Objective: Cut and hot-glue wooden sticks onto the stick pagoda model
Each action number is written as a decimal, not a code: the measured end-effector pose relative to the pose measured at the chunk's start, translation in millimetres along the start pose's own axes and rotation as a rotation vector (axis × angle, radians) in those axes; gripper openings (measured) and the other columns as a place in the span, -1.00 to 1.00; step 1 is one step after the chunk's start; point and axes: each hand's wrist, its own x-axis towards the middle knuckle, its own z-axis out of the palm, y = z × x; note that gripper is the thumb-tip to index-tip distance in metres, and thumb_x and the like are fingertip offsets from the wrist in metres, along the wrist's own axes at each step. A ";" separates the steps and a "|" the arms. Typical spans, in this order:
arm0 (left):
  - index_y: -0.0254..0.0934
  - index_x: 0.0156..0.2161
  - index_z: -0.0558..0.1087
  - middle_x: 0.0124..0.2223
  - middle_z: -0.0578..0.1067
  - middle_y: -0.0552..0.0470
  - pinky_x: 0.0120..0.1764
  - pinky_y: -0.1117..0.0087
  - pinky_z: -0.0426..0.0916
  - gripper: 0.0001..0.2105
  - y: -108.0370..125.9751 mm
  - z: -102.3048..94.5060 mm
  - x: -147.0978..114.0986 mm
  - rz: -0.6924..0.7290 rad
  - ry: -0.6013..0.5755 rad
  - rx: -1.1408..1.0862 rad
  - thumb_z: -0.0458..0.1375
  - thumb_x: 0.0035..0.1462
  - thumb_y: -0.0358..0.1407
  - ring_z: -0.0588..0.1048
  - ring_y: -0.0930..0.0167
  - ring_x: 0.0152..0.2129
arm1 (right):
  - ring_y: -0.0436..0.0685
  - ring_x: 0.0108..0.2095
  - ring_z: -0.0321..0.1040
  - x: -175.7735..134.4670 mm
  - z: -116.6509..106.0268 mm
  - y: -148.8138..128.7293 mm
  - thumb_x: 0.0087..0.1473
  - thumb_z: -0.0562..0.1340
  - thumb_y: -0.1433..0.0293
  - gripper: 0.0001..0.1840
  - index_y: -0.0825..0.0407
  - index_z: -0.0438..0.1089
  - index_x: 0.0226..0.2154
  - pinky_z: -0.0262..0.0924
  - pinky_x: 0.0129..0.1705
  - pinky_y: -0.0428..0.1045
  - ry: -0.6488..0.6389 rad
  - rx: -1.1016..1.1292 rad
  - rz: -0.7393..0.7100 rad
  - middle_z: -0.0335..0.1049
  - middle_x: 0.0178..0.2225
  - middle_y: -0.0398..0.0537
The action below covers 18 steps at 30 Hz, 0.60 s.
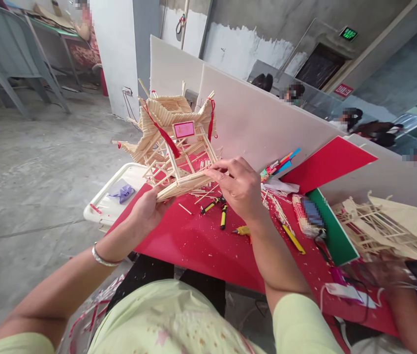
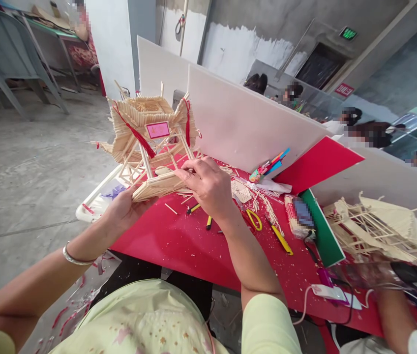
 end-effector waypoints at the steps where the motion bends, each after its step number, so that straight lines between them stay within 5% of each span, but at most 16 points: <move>1: -0.29 -0.10 0.59 -0.05 0.65 -0.11 -0.12 0.32 0.64 -0.82 -0.3 -0.4 0.5 -0.001 -0.007 -0.001 0.22 0.21 -0.44 0.64 0.32 -0.17 | 0.10 -0.11 0.40 -1.6 0.7 -0.9 0.37 0.19 0.53 -0.57 -0.29 0.55 0.08 0.35 -0.09 0.00 0.009 -0.006 0.001 0.57 -0.10 -0.13; 11: -0.26 -0.07 0.61 -0.05 0.66 -0.10 -0.12 0.34 0.62 -0.81 -2.5 -4.1 4.2 -0.003 -0.065 0.017 0.25 0.22 -0.39 0.65 0.31 -0.17 | 0.23 -0.04 0.45 -38.5 26.4 -55.1 0.27 0.31 0.48 -0.32 -0.23 0.29 0.37 0.41 0.03 0.11 0.256 -0.085 0.142 0.60 -0.04 0.00; 18: -0.29 -0.11 0.61 -0.12 0.66 -0.10 -0.16 0.37 0.62 -0.82 -0.2 0.4 -3.7 0.001 -0.018 0.019 0.21 0.22 -0.43 0.64 0.35 -0.26 | 0.36 0.26 0.33 -49.4 47.1 -69.9 0.32 0.27 0.35 -0.27 -0.21 0.14 0.46 0.23 0.33 0.28 0.170 -0.063 0.304 0.43 0.27 0.07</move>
